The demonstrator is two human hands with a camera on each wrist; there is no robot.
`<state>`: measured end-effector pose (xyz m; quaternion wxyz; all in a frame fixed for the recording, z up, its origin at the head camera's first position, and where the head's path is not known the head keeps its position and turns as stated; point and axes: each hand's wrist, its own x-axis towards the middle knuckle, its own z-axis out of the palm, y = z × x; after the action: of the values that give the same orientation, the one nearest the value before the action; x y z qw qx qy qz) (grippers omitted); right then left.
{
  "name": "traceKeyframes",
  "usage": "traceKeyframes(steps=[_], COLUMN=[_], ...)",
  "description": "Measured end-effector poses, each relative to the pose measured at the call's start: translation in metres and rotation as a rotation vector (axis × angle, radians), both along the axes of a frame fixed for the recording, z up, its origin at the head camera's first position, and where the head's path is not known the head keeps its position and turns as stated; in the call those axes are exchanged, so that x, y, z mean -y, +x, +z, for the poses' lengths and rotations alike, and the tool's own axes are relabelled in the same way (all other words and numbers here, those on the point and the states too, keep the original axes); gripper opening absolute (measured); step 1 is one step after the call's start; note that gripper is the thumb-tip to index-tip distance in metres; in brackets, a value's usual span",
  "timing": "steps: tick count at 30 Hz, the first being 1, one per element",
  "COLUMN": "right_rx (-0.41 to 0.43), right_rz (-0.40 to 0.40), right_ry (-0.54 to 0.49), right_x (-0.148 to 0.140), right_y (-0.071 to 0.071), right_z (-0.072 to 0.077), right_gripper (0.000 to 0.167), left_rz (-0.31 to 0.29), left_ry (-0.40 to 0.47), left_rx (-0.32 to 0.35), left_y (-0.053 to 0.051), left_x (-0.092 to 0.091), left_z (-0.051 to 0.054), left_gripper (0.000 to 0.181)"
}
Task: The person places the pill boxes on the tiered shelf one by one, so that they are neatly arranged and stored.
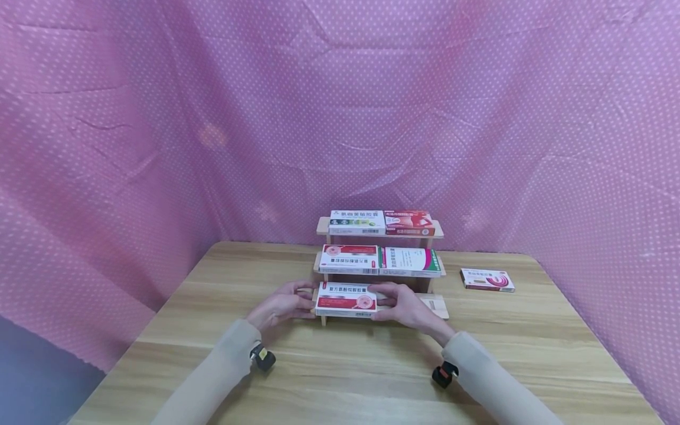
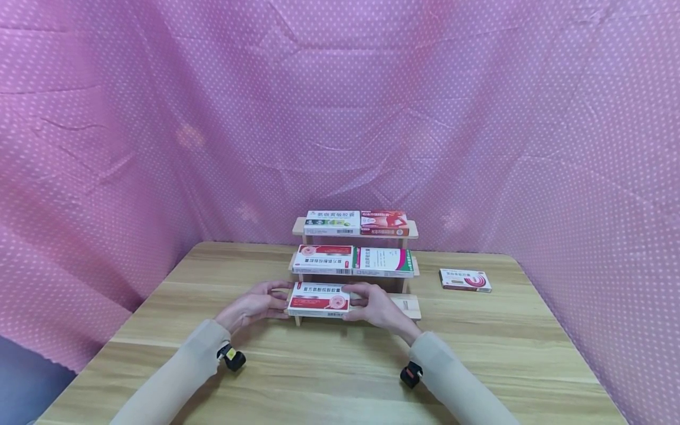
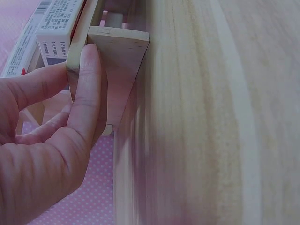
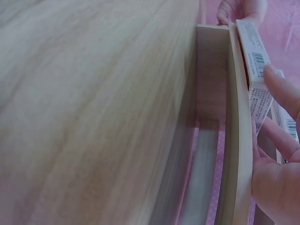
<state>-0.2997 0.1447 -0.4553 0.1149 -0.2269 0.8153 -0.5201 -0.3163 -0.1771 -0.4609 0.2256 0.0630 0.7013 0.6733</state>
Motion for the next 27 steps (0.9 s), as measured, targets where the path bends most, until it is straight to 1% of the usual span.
traceKeyframes(steps=[5, 8, 15, 20, 23, 27], right_rx=[0.009, 0.027, 0.027, 0.035, 0.027, 0.007], right_rz=[0.022, 0.029, 0.012, -0.01, -0.027, -0.026], right_ry=[-0.023, -0.042, -0.046, -0.047, -0.037, -0.037], right_x=[-0.004, -0.008, -0.021, -0.033, -0.041, -0.053], right_y=[0.0, 0.002, 0.007, 0.008, 0.009, 0.011], right_z=[0.001, 0.001, 0.001, 0.0, 0.0, 0.001], right_gripper=[0.065, 0.066, 0.063, 0.057, 0.05, 0.045], left_rz=[-0.009, 0.0, 0.01, 0.013, 0.015, 0.012], left_ry=[-0.006, -0.01, -0.008, -0.005, -0.007, -0.006], left_rx=[0.001, 0.008, 0.009, 0.014, 0.015, 0.013], left_y=[-0.001, -0.002, 0.0, 0.001, 0.001, 0.0], left_x=[0.0, -0.001, -0.002, -0.002, -0.002, -0.001], left_z=[-0.001, -0.001, 0.001, 0.003, 0.003, 0.003], left_gripper=[0.065, 0.065, 0.069, 0.069, 0.068, 0.068])
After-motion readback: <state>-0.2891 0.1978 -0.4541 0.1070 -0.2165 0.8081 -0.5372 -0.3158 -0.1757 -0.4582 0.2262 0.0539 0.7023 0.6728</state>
